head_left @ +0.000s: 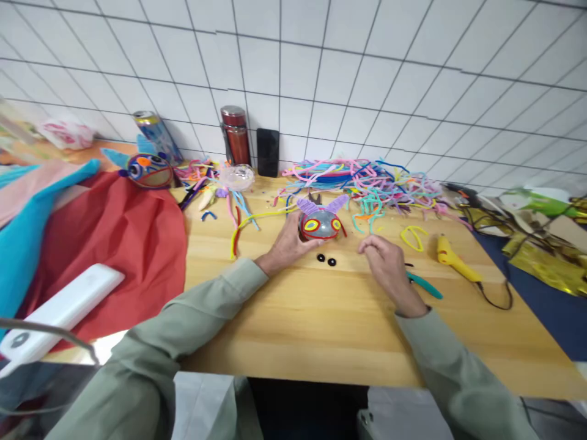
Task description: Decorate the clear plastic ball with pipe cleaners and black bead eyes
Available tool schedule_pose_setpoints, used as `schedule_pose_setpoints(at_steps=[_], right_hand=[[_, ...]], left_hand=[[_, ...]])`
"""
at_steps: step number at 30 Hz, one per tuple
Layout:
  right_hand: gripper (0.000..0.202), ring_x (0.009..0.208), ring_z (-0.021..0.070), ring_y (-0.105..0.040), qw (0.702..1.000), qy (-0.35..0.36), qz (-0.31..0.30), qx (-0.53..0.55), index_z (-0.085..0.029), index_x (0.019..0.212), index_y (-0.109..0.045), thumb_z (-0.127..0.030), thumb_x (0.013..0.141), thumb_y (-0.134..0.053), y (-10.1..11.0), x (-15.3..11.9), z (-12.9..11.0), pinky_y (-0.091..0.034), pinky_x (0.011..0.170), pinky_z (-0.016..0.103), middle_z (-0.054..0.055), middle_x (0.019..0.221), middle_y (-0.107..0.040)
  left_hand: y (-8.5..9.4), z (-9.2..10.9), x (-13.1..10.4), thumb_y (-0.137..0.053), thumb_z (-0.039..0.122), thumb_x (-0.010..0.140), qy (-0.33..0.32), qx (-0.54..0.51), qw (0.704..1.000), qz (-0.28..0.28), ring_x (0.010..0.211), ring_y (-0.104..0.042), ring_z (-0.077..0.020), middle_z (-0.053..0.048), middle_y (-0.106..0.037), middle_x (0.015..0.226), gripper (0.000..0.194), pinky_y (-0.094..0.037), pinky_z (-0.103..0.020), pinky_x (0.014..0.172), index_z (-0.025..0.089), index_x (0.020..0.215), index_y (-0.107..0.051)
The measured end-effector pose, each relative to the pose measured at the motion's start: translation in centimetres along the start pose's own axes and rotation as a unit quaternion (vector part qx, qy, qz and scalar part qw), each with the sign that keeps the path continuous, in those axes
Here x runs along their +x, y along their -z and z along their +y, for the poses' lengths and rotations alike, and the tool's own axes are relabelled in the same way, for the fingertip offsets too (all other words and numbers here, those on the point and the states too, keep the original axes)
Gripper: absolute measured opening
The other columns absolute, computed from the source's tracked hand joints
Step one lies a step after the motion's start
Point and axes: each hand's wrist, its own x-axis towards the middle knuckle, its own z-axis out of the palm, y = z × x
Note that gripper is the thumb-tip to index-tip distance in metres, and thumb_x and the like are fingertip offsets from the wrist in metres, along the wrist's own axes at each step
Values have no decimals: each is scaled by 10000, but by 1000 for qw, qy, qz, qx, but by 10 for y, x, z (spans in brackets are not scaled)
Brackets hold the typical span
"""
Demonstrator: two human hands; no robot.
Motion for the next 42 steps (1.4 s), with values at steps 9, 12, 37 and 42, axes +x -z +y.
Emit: schedule_pose_setpoints(at_steps=[9,12,37,42], right_hand=[[214,700,210,-682,997,58,-30,-30,-268,765,-688,-210,889,-523,-2,-11,10,-479,690,335,0,725,-727],[227,718,202,-699,995,66,-52,-45,-261,780,-696,-180,898,-519,-4,-12,12,-492,706,324,2,746,-745],[323,848,181,-730,990,82,-114,-32,-221,879,-746,-2,872,-509,-23,-20,9,-544,815,302,34,903,-801],[342,840,175,-727,988,100,-111,-38,-215,917,-764,9,888,-507,-22,-22,6,-531,792,292,32,918,-803]], left_hand=[[3,4,3,-937,429,811,19,25,999,-33,1203,-642,-326,-129,-621,1283,707,-575,-528,1063,215,1328,-506],[5,7,5,-928,421,814,6,36,999,-37,1191,-622,-324,-117,-612,1250,624,-562,-517,1057,220,1251,-532],[3,-7,1,-926,384,798,-19,21,999,-14,1114,-655,-288,-82,-628,1224,631,-582,-480,987,241,1286,-553],[5,-8,2,-910,411,830,-13,15,999,-29,1116,-671,-289,-94,-635,1236,601,-595,-497,1003,240,1287,-560]])
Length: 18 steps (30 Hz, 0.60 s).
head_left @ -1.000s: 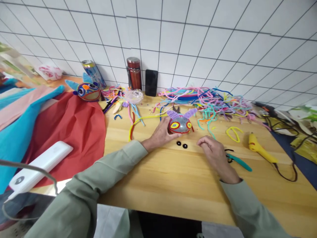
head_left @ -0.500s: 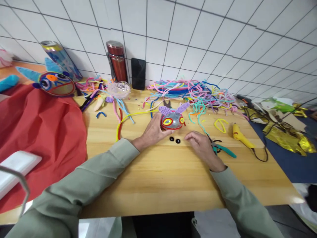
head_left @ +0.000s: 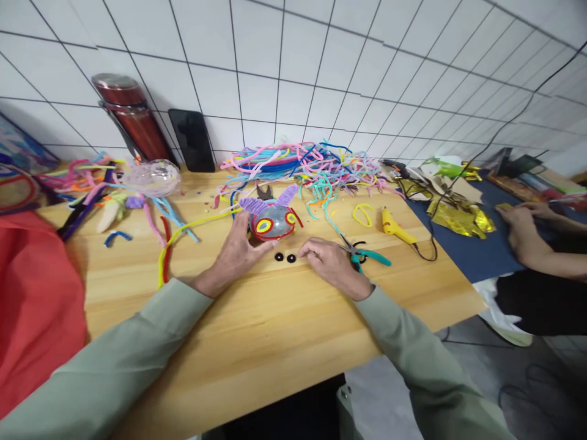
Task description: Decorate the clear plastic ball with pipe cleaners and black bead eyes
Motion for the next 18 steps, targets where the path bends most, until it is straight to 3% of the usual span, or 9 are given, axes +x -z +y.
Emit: schedule_pose_setpoints(at_steps=[7,12,15,18], right_hand=[[335,835,166,-725,1000,8,-6,8,-222,922,-758,11,906,-517,1,-1,-2,-527,793,282,24,912,-808],[276,842,173,-736,999,-34,6,18,-225,986,-753,-70,945,-528,4,-1,-6,-535,780,286,25,913,-808],[221,784,179,-720,995,-89,41,1,-239,1047,-767,-188,998,-558,21,-1,-3,-539,749,295,15,876,-802],[200,803,202,-726,984,-140,104,-47,-244,1023,-785,-291,1013,-591,53,2,16,-561,765,320,30,908,-817]], left_hand=[[1,3,1,-911,411,829,22,-5,1000,0,1102,-682,-278,-73,-635,1186,549,-615,-470,976,241,1210,-554],[-1,5,1,-899,412,844,32,-16,999,-7,1130,-672,-271,-67,-637,1176,558,-615,-443,970,238,1227,-531],[-1,4,0,-899,398,839,34,-11,999,-6,1098,-668,-263,-69,-637,1176,564,-611,-442,956,237,1233,-529],[-1,5,0,-904,397,826,29,-2,1000,0,1049,-663,-256,-60,-631,1150,549,-604,-448,943,242,1205,-538]])
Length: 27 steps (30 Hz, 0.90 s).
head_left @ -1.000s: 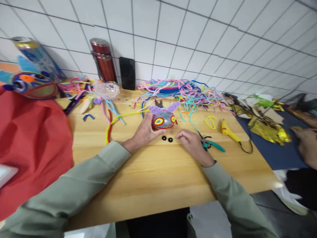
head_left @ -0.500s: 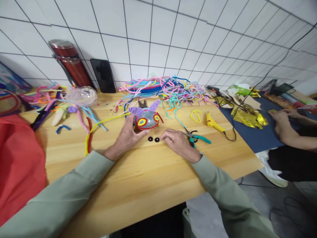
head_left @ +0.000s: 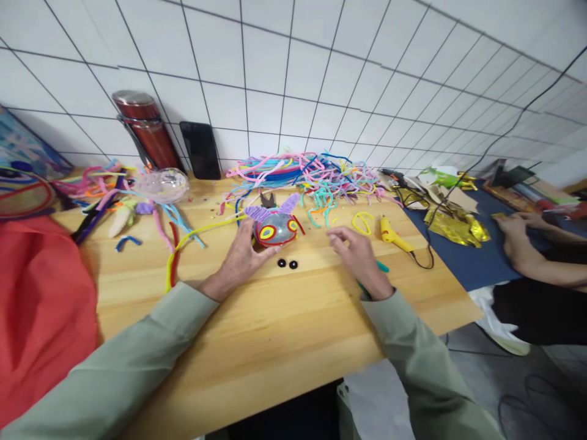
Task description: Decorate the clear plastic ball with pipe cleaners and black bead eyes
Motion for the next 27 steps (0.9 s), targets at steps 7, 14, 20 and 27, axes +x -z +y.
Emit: schedule_pose_setpoints(at_steps=[7,14,20,27], right_hand=[[227,1010,271,-744,979,-13,-82,-187,-223,1069,-829,-204,947,-639,33,64,66,-568,918,390,107,1093,-838],[223,1068,296,-700,971,-10,-115,-210,-191,983,-805,-121,895,-613,-1,83,89,-538,963,404,146,1098,-799],[136,918,264,-673,970,-38,-88,-221,-209,859,-719,-140,899,-608,4,73,92,-499,809,357,130,961,-772],[74,770,223,-678,980,-71,-51,-181,-230,845,-689,-194,871,-630,24,45,90,-479,694,326,50,805,-765]], left_hand=[[-1,3,0,-887,396,832,-8,5,1000,1,1103,-638,-268,-73,-621,1196,566,-563,-458,996,239,1240,-528],[0,8,0,-877,379,832,-9,10,1000,-9,1142,-618,-291,-97,-608,1210,532,-547,-480,1030,228,1198,-522],[0,7,0,-863,382,854,-8,16,1000,-8,1101,-615,-281,-95,-605,1206,532,-545,-477,1004,227,1236,-526],[-1,2,-1,-855,378,852,-13,11,1000,2,1156,-632,-284,-88,-620,1231,558,-548,-477,1036,240,1277,-520]])
